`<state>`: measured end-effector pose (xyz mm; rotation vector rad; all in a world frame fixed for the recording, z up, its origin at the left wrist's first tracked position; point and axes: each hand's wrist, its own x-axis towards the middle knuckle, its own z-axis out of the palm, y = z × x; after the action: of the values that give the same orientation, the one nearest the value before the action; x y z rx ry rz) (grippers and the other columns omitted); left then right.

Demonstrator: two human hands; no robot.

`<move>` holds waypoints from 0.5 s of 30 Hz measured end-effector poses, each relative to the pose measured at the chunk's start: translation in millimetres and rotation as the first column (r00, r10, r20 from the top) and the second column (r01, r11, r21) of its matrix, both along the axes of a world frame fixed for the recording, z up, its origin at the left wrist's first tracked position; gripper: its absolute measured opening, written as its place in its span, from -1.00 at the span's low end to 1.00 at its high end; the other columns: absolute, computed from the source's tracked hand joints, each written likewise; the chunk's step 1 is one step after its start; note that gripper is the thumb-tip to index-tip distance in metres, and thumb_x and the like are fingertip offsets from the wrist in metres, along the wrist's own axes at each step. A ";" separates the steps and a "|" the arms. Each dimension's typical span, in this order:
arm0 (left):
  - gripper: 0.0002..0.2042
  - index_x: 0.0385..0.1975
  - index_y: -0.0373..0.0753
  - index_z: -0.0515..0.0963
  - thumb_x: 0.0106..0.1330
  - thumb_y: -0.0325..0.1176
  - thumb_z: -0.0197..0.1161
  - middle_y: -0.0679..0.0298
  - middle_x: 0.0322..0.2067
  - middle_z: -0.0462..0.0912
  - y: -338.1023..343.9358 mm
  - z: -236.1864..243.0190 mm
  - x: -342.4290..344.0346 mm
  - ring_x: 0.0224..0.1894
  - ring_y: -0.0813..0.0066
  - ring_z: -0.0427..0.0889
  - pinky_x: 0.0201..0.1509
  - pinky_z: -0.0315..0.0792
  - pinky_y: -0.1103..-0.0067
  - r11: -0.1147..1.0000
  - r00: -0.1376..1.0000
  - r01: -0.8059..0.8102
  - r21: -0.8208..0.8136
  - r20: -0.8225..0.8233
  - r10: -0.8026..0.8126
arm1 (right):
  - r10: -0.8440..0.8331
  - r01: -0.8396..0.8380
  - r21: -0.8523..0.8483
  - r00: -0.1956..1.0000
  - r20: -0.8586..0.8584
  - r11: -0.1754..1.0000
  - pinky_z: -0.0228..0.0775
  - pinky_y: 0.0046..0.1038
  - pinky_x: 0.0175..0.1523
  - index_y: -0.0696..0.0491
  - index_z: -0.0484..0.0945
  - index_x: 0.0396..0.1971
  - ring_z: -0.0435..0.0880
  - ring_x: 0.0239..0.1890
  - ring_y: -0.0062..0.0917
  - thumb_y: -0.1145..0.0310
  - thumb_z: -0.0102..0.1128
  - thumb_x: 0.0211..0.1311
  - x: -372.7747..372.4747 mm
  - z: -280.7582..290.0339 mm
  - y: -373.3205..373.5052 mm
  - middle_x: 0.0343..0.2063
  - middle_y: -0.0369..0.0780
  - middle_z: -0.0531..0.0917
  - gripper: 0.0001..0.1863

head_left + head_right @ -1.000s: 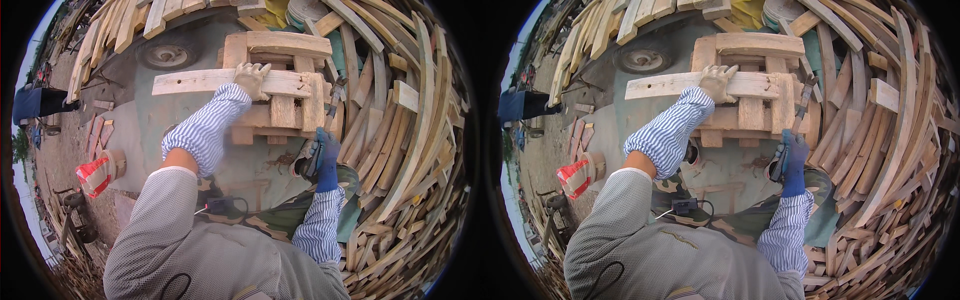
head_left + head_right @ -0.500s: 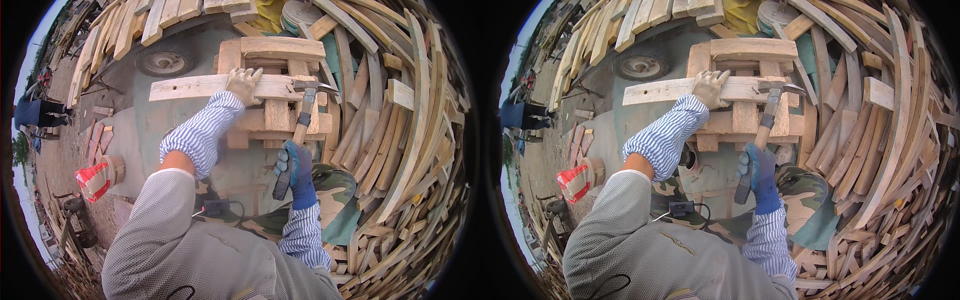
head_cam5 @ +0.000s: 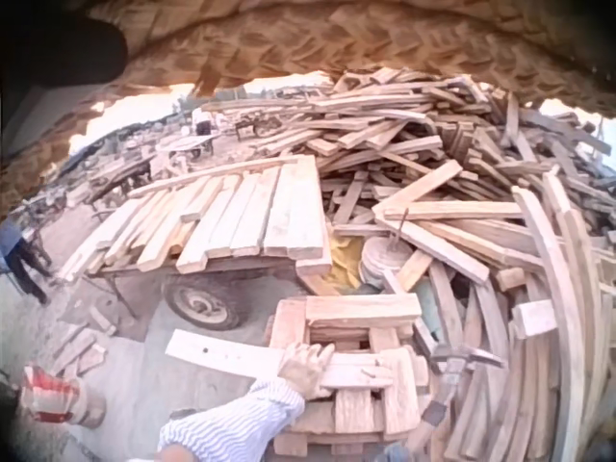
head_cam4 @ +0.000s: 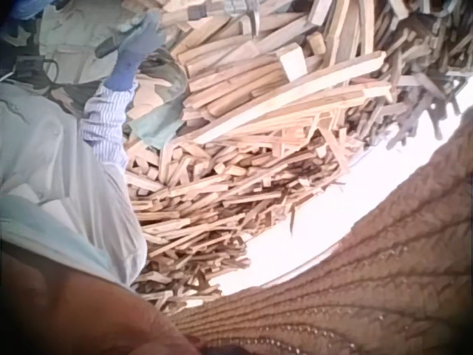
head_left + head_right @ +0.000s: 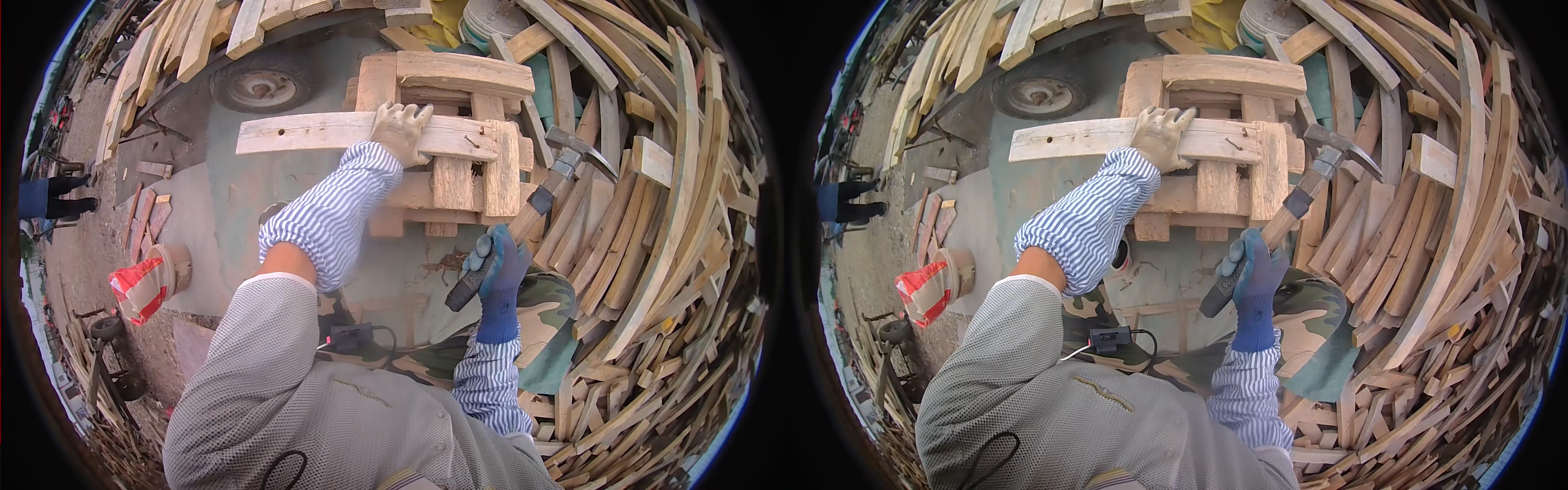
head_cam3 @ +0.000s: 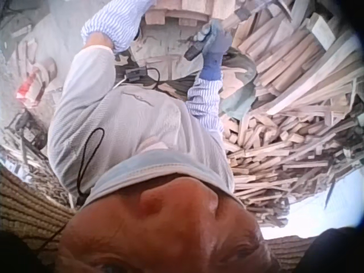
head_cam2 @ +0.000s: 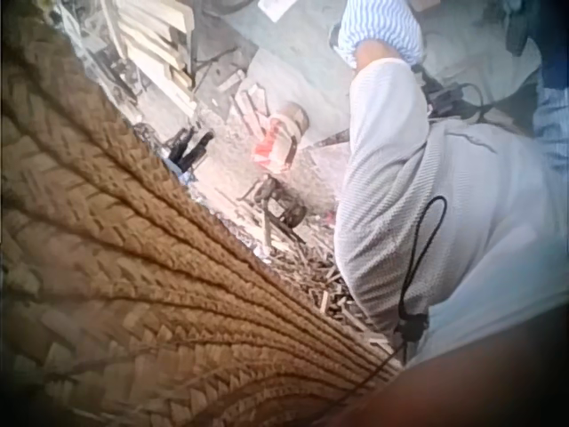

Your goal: Hammering and disassembling wooden planks to build or repair a structure.

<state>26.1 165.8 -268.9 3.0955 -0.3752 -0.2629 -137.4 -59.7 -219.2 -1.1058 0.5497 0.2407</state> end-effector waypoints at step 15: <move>-0.05 0.33 -0.07 0.37 -0.05 0.36 0.42 0.11 0.11 0.59 -7.2 -7.6 28.4 0.20 0.13 0.51 0.28 0.29 0.23 0.962 0.981 0.058 -0.267 -0.162 -0.105 | 0.148 -0.134 -0.087 0.974 0.170 0.987 0.27 -0.65 -0.66 0.08 0.36 -0.47 0.35 -0.76 -0.66 0.29 0.03 0.35 -5.4 3.9 -44.5 -0.68 -0.32 0.41 -0.77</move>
<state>54.6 158.6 -276.4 2.7759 -0.4891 -0.4445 -142.9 -104.2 -215.3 -1.2278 0.3246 0.2444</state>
